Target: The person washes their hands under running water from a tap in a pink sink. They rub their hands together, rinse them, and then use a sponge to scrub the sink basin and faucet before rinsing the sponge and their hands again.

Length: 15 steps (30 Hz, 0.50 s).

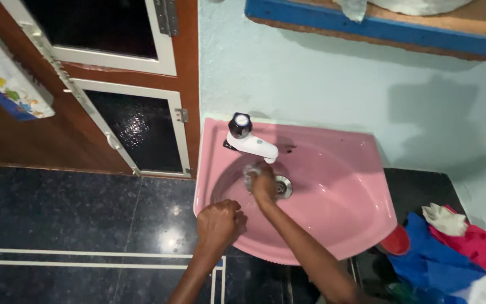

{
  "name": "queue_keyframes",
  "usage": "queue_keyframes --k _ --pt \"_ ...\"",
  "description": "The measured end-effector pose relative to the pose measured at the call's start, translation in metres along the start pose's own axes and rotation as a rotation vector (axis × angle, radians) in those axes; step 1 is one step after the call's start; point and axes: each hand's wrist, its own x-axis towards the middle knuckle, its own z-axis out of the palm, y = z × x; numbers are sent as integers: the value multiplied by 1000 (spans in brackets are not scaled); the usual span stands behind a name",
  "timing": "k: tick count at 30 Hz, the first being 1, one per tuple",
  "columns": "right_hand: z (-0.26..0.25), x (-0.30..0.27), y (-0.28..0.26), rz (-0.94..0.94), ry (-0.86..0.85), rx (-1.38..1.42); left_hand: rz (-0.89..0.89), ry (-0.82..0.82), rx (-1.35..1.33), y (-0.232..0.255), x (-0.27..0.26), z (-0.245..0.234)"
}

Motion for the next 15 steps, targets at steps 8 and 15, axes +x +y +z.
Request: queue_keyframes --k 8,15 --pt "-42 -70 -19 -550 -504 -325 37 -34 100 -3 -2 7" --pt "-77 -67 -44 -388 -529 -453 164 -226 20 -8 -11 3"
